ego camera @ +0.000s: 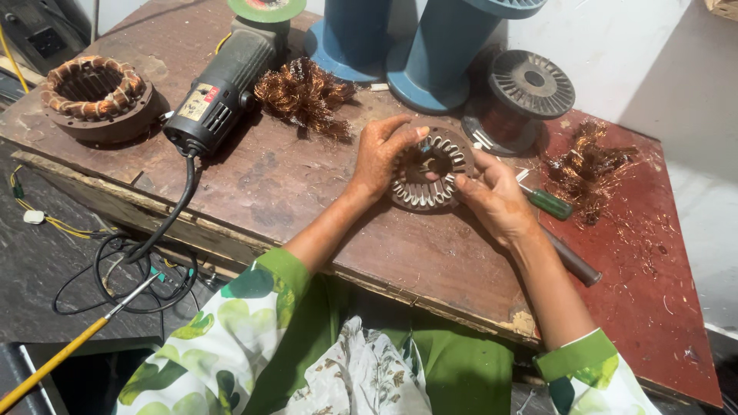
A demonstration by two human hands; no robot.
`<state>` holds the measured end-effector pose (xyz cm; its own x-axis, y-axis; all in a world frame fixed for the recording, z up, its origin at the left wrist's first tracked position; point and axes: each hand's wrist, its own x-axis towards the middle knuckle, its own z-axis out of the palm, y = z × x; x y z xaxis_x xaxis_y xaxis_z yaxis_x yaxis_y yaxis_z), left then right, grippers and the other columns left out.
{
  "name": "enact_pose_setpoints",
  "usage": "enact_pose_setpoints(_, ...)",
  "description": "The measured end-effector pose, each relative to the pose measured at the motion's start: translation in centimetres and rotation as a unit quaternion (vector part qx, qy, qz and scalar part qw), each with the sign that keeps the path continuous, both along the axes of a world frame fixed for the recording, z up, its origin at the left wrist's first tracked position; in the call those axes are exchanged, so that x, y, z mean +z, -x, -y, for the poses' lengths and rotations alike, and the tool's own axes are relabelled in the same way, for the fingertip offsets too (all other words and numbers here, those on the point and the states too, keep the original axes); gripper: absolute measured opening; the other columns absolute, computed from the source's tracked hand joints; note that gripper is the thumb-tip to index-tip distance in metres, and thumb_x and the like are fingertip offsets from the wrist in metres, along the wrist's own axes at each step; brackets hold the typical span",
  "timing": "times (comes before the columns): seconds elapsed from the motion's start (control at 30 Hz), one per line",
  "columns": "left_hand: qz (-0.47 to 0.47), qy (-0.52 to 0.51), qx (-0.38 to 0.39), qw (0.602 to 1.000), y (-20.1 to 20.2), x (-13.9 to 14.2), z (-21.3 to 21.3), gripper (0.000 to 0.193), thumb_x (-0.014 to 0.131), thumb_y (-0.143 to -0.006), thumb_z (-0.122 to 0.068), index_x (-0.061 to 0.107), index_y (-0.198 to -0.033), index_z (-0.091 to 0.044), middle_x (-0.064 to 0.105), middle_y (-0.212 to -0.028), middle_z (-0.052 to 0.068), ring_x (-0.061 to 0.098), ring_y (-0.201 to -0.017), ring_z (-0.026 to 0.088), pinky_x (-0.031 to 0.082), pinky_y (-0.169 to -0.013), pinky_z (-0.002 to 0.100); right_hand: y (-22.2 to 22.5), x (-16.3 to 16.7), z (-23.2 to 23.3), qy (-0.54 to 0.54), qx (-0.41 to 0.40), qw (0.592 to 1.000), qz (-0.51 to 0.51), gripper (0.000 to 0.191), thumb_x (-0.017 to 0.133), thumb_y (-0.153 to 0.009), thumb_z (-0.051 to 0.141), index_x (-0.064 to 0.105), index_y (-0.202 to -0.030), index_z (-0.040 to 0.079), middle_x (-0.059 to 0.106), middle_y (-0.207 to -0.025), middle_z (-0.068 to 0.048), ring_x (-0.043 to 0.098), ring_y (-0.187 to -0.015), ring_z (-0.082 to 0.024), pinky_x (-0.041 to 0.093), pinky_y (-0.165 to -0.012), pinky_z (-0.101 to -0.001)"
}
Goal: The person uses a screwdriver to adjust and press white insulating material into the slots of a motor stator core. They repeatedly rotate the stator and tap the material with the screwdriver to seat it properly.
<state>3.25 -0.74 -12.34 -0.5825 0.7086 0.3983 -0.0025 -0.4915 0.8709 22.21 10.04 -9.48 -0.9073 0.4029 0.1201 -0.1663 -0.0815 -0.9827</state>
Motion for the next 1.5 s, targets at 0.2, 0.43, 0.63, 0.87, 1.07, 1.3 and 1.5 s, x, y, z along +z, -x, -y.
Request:
enact_pose_setpoints(0.2, -0.009, -0.002, 0.033, 0.999, -0.3, -0.1, -0.2, 0.069, 0.072, -0.085, -0.040, 0.061, -0.123, 0.016, 0.075, -0.085, 0.021, 0.076, -0.068, 0.022, 0.064, -0.060, 0.030, 0.3, -0.2, 0.5, -0.030, -0.018, 0.999, -0.016, 0.061, 0.076, -0.093, 0.018, 0.048, -0.142, -0.005, 0.069, -0.121, -0.016, 0.071, -0.108, -0.021, 0.061, -0.093, -0.0355)
enact_pose_setpoints(0.43, -0.018, -0.039, 0.022, 0.999, -1.0, -0.1, 0.1, 0.067, 0.071, -0.088, -0.037, 0.062, -0.124, 0.019, 0.074, -0.094, 0.025, 0.074, -0.079, 0.023, 0.062, -0.065, 0.031, 0.4, 0.3, 1.6, -0.033, -0.029, 0.998, -0.048, 0.064, 0.077, -0.092, 0.016, 0.049, -0.145, -0.007, 0.068, -0.124, -0.014, 0.070, -0.108, -0.020, 0.061, -0.095, -0.0358)
enact_pose_setpoints(0.63, 0.006, 0.007, 0.041, 0.999, -0.4, 0.2, -0.7, 0.063, 0.074, -0.084, -0.041, 0.064, -0.116, 0.012, 0.074, -0.090, 0.019, 0.076, -0.077, 0.024, 0.064, -0.068, 0.033, -0.1, 1.5, -0.3, -0.049, 0.042, 0.998, 0.013, 0.074, 0.076, -0.091, 0.026, 0.042, -0.150, -0.004, 0.065, -0.130, -0.012, 0.066, -0.117, -0.019, 0.058, -0.099, -0.0328)
enact_pose_setpoints(0.87, 0.053, 0.009, 0.019, 0.998, 0.1, 0.3, -0.2, 0.040, 0.071, -0.085, -0.041, 0.074, -0.090, -0.002, 0.071, -0.076, 0.011, 0.069, -0.066, 0.018, 0.056, -0.060, 0.028, -0.2, 1.0, -0.9, -0.058, -0.045, 0.996, 0.041, 0.070, 0.070, -0.091, 0.034, 0.047, -0.148, 0.001, 0.065, -0.131, -0.010, 0.065, -0.116, -0.017, 0.058, -0.097, -0.0286)
enact_pose_setpoints(1.07, 0.034, 0.035, 0.038, 0.998, 0.1, 0.4, 0.0, 0.044, 0.072, -0.088, -0.040, 0.074, -0.092, 0.004, 0.068, -0.076, 0.014, 0.062, -0.061, 0.018, 0.047, -0.053, 0.028, -0.5, 0.8, -1.1, -0.302, -0.222, 0.925, 0.062, 0.042, 0.064, -0.100, 0.028, 0.066, -0.130, -0.001, 0.072, -0.119, -0.014, 0.071, -0.108, -0.015, 0.060, -0.095, -0.0267)
enact_pose_setpoints(1.3, -0.001, 0.000, 0.040, 0.999, 0.2, 0.5, -0.2, 0.077, 0.076, -0.078, -0.041, 0.060, -0.123, 0.019, 0.074, -0.095, 0.027, 0.076, -0.076, 0.026, 0.063, -0.067, 0.032, -0.2, -0.3, -0.9, -0.139, -0.099, 0.985, -0.017, 0.056, 0.061, -0.087, 0.012, 0.056, -0.140, -0.003, 0.065, -0.124, -0.009, 0.057, -0.093, -0.011, 0.042, -0.073, -0.0238)
enact_pose_setpoints(1.5, 0.006, 0.004, 0.036, 0.999, 0.2, 0.5, -0.1, 0.077, 0.075, -0.078, -0.042, 0.061, -0.124, 0.019, 0.074, -0.096, 0.030, 0.076, -0.076, 0.028, 0.063, -0.067, 0.034, 0.4, -1.0, -0.3, -0.201, -0.088, 0.976, -0.009, 0.061, 0.063, -0.087, 0.008, 0.045, -0.144, -0.006, 0.063, -0.124, -0.009, 0.063, -0.107, -0.012, 0.054, -0.093, -0.0262)
